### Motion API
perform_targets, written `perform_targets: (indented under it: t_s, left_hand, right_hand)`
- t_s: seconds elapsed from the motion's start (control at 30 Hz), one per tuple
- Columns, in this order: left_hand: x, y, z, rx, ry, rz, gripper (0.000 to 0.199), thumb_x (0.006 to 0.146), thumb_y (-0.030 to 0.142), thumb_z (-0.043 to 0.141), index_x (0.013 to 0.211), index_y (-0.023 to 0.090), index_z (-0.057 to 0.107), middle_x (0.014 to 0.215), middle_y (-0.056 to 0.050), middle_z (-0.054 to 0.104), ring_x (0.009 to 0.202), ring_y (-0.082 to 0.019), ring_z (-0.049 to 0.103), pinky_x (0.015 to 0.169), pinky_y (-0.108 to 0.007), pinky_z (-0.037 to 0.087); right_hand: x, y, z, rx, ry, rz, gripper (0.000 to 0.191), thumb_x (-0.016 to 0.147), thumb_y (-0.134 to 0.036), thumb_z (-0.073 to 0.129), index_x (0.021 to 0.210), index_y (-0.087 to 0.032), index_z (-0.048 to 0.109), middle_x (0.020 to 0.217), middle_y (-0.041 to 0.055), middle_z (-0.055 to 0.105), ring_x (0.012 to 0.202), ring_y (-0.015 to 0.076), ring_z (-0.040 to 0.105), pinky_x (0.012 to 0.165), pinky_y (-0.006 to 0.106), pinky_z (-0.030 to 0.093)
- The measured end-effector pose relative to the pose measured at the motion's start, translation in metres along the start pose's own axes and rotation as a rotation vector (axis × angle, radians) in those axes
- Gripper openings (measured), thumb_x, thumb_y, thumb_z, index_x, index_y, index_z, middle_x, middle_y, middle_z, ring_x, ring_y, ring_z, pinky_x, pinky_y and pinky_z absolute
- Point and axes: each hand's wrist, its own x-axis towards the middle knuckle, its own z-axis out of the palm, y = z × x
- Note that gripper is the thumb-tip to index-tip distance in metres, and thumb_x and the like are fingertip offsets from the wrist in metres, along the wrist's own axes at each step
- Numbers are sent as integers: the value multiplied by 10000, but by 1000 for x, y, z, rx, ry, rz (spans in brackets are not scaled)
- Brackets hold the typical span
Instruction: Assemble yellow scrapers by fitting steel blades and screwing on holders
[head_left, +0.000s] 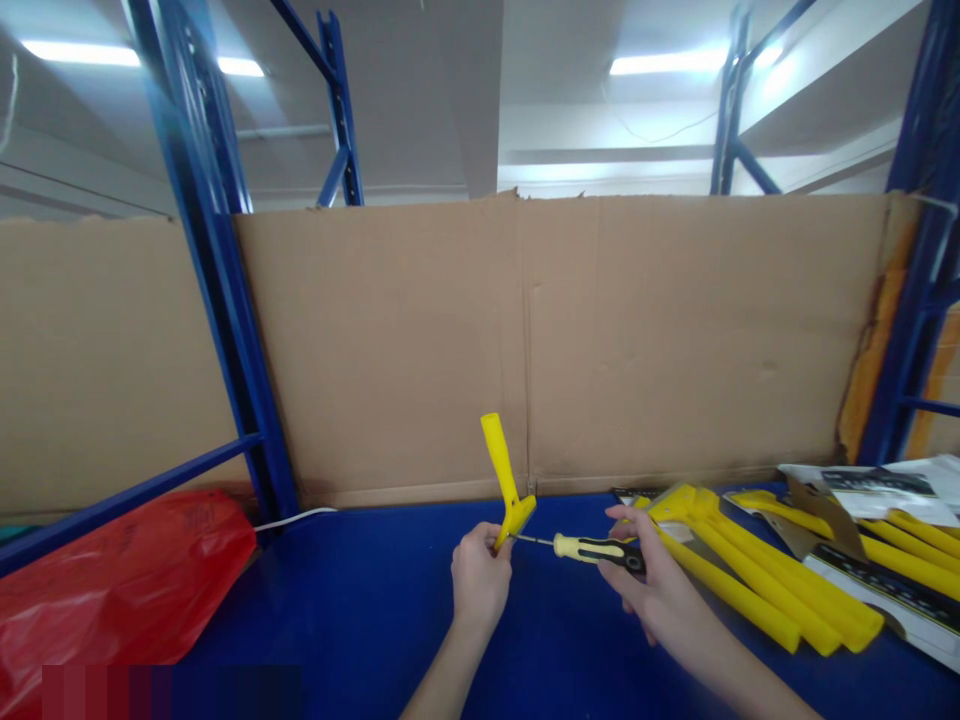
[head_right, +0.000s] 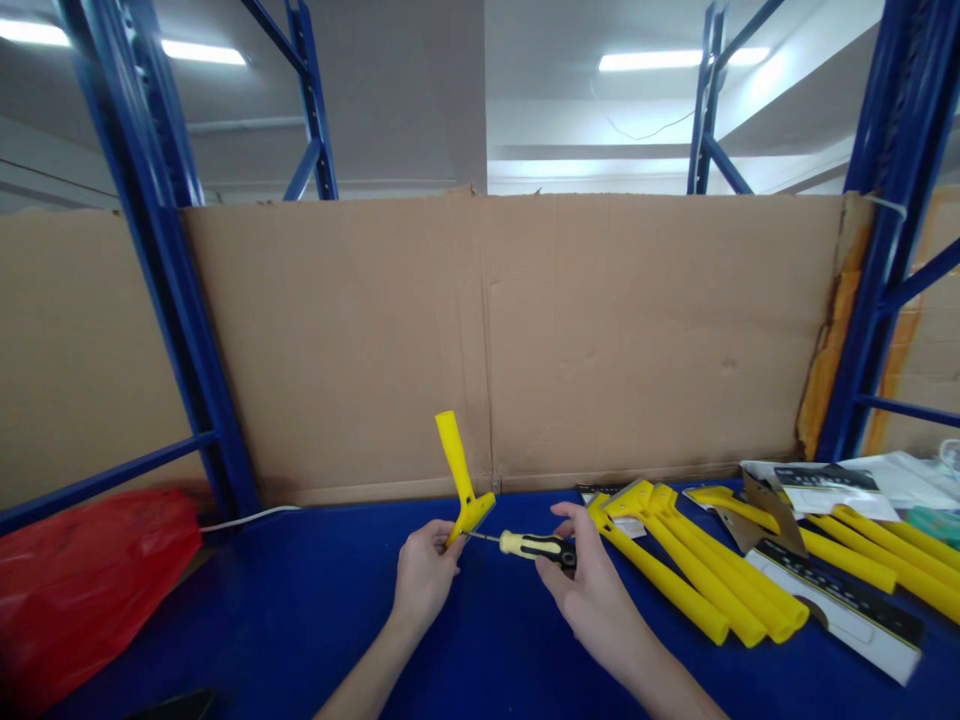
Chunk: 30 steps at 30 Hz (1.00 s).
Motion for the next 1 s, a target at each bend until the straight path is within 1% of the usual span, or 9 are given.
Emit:
perform_targets:
  t_s: [0.1, 0.2, 0.27, 0.33, 0.43, 0.53, 0.7, 0.8, 1.0]
  left_hand:
    - [-1, 1, -1, -5, 7, 5, 111, 777, 98, 568, 790, 165, 656, 796, -51, 721, 723, -171, 680, 574, -216, 463]
    - [0, 0, -1, -13, 16, -2, 112, 776, 103, 569, 800, 166, 657, 801, -51, 721, 726, -172, 681, 573, -216, 466]
    - [0, 0, -1, -10, 12, -5, 111, 774, 105, 571, 804, 169, 657, 806, -50, 722, 721, -170, 680, 571, -215, 467]
    - [0, -1, -1, 0, 13, -5, 117, 769, 97, 570, 800, 169, 657, 814, -52, 724, 710, -168, 679, 567, -215, 466]
    - [1, -1, -1, -9, 28, -22, 122, 766, 95, 573, 801, 168, 664, 814, -50, 728, 700, -164, 680, 559, -211, 466]
    - [1, -1, -2, -30, 23, -34, 119, 769, 105, 576, 802, 170, 671, 803, -43, 730, 696, -160, 679, 555, -206, 464]
    - [1, -2, -1, -26, 29, -32, 114, 771, 110, 580, 806, 172, 669, 795, -42, 726, 693, -161, 678, 562, -213, 464]
    - [0, -2, 0, -18, 24, -8, 99, 764, 110, 595, 786, 171, 669, 786, -46, 724, 700, -167, 679, 575, -220, 465]
    - [0, -2, 0, -20, 37, -35, 105, 760, 111, 597, 791, 176, 674, 794, -38, 727, 684, -155, 678, 562, -208, 460]
  right_hand:
    - [2, 1, -2, -2, -34, 20, 390, 719, -406, 546, 1069, -282, 426, 876, -15, 529, 383, 67, 460, 243, 175, 327]
    - [2, 0, -2, -110, -67, 73, 266, 786, -462, 470, 920, -236, 514, 636, -43, 518, 326, 74, 429, 266, 181, 341]
    - [1, 0, -1, -150, -70, 114, 319, 836, -497, 377, 886, -227, 538, 545, -46, 492, 316, 91, 432, 266, 182, 323]
    - [-2, 0, 1, -144, -43, 110, 335, 841, -506, 365, 930, -235, 541, 591, -29, 520, 335, 96, 444, 257, 183, 301]
    - [-3, 4, 3, -86, -7, 33, 324, 770, -439, 496, 1040, -260, 493, 810, 2, 554, 369, 68, 428, 248, 178, 290]
    - [1, 9, 3, 15, -45, 15, 397, 688, -342, 545, 1061, -282, 423, 928, -3, 517, 389, 47, 419, 243, 162, 304]
    - [4, 6, 4, 1, -15, 96, 311, 734, -462, 483, 955, -250, 430, 755, -47, 513, 337, 49, 429, 234, 154, 319]
    - [0, -1, 5, -29, -6, 149, 385, 811, -560, 339, 970, -227, 451, 597, -70, 474, 289, 55, 391, 231, 146, 284]
    - [-7, -10, 4, 125, -32, 81, 516, 663, -437, 547, 1118, -295, 350, 979, -4, 468, 467, 73, 501, 242, 153, 320]
